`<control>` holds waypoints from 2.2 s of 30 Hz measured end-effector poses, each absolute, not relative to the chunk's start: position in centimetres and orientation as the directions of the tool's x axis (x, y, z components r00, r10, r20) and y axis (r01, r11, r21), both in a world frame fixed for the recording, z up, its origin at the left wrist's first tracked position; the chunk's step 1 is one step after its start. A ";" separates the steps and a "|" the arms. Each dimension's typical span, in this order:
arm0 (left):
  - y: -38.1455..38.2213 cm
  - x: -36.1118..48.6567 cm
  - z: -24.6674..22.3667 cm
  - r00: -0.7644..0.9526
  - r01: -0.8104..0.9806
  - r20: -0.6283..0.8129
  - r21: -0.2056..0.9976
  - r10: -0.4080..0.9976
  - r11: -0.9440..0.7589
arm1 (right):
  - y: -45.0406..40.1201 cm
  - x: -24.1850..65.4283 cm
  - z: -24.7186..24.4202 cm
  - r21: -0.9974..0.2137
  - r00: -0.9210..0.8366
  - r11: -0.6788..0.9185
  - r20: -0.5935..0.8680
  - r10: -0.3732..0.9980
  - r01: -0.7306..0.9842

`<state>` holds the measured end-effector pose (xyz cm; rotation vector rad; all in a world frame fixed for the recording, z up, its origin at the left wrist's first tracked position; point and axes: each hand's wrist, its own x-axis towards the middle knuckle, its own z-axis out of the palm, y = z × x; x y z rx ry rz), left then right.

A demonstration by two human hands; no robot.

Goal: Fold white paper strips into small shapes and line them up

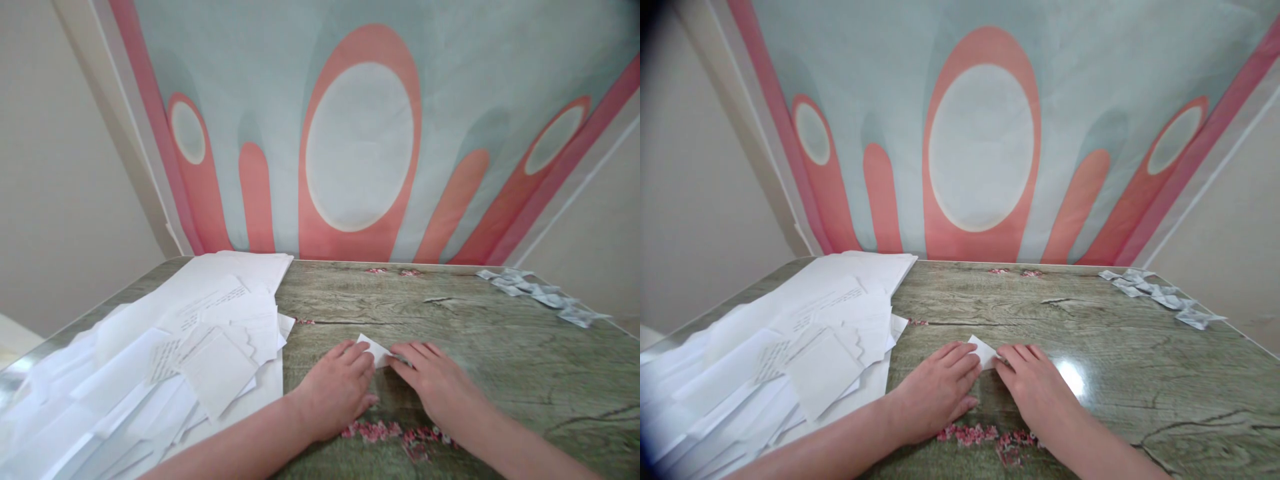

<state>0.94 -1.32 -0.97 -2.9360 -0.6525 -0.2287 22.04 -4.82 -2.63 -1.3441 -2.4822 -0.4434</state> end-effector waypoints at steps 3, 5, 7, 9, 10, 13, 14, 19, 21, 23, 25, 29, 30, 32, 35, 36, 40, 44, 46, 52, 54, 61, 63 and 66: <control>-1.4 1.0 -0.8 0.884 0.449 0.187 -0.085 0.428 -0.890 | -5.0 21.2 -3.2 0.121 -0.558 0.556 0.359 0.748 0.822; -1.4 1.0 -0.8 0.878 0.459 0.190 -0.081 0.439 -0.885 | -4.9 20.9 -3.5 0.128 -0.577 0.572 0.341 0.742 0.810; -1.4 0.9 -0.7 0.876 0.462 0.194 -0.078 0.441 -0.883 | -4.8 20.8 -3.7 0.145 -0.590 0.580 0.345 0.730 0.802; -1.3 0.9 -0.7 0.874 0.465 0.200 -0.076 0.443 -0.882 | -4.6 20.8 -3.8 0.169 -0.597 0.579 0.353 0.720 0.798; -1.3 0.9 -0.7 0.872 0.467 0.202 -0.075 0.445 -0.881 | -4.6 20.7 -3.8 0.182 -0.601 0.577 0.351 0.718 0.796; -1.2 0.7 -0.6 0.866 0.478 0.206 -0.068 0.456 -0.876 | -4.6 20.6 -3.8 0.212 -0.603 0.566 0.332 0.725 0.797; -1.1 0.6 -0.5 0.865 0.479 0.203 -0.065 0.458 -0.876 | -4.7 20.6 -3.7 0.215 -0.602 0.563 0.325 0.730 0.798; -1.1 0.1 0.1 0.876 0.466 0.179 -0.073 0.448 -0.882 | -4.9 20.5 -3.3 0.209 -0.614 0.579 0.310 0.725 0.788; -1.1 -0.2 0.2 0.878 0.462 0.183 -0.081 0.443 -0.883 | -5.0 20.5 -3.2 0.207 -0.616 0.580 0.312 0.724 0.787; -0.9 -0.6 0.0 0.883 0.449 0.195 -0.089 0.427 -0.889 | -5.1 20.4 -3.1 0.212 -0.614 0.577 0.319 0.722 0.789; -0.5 -0.8 -0.3 0.888 0.429 0.225 -0.100 0.400 -0.898 | -5.2 20.3 -3.1 0.222 -0.615 0.574 0.332 0.715 0.788; 0.3 -1.4 -0.5 0.886 0.407 0.293 -0.119 0.360 -0.905 | -5.4 20.3 -3.5 0.226 -0.622 0.583 0.374 0.688 0.781; 0.4 -1.4 -0.4 0.890 0.394 0.296 -0.123 0.346 -0.911 | -5.5 20.3 -3.6 0.223 -0.619 0.581 0.388 0.683 0.782; 0.5 -1.5 -0.2 0.901 0.368 0.295 -0.133 0.318 -0.920 | -5.6 20.3 -3.8 0.220 -0.608 0.574 0.413 0.678 0.789; 0.4 -1.3 -0.1 0.910 0.349 0.289 -0.142 0.299 -0.926 | -5.8 20.1 -3.9 0.226 -0.605 0.568 0.416 0.679 0.792; 0.4 -1.3 -0.2 0.910 0.349 0.288 -0.144 0.298 -0.926 | -5.9 20.1 -3.9 0.229 -0.605 0.565 0.411 0.682 0.792; 0.4 -0.9 -0.5 0.911 0.350 0.287 -0.162 0.295 -0.923 | -6.1 19.8 -3.7 0.238 -0.595 0.546 0.378 0.710 0.803; 0.5 -0.7 -0.7 0.920 0.327 0.287 -0.181 0.268 -0.927 | -6.2 19.8 -3.8 0.245 -0.600 0.548 0.358 0.715 0.800; 0.4 -0.7 -0.8 0.924 0.314 0.285 -0.187 0.255 -0.931 | -6.2 19.8 -3.9 0.252 -0.602 0.547 0.369 0.708 0.798; 0.2 -0.5 -0.9 0.927 0.302 0.292 -0.203 0.237 -0.931 | -6.4 19.6 -3.9 0.253 -0.595 0.538 0.367 0.716 0.804; 0.3 -0.5 -0.9 0.917 0.324 0.304 -0.191 0.258 -0.926 | -6.6 19.6 -4.0 0.241 -0.586 0.535 0.363 0.724 0.810; 0.8 -0.8 -1.2 0.897 0.348 0.333 -0.127 0.291 -0.929 | -6.5 20.1 -4.1 0.171 -0.579 0.557 0.344 0.739 0.813; 0.7 -0.8 -1.2 0.903 0.334 0.327 -0.122 0.280 -0.935 | -6.4 20.2 -3.7 0.145 -0.591 0.582 0.353 0.725 0.800; 0.4 -0.7 -1.2 0.915 0.309 0.306 -0.113 0.263 -0.944 | -6.2 20.1 -3.0 0.094 -0.603 0.618 0.375 0.704 0.780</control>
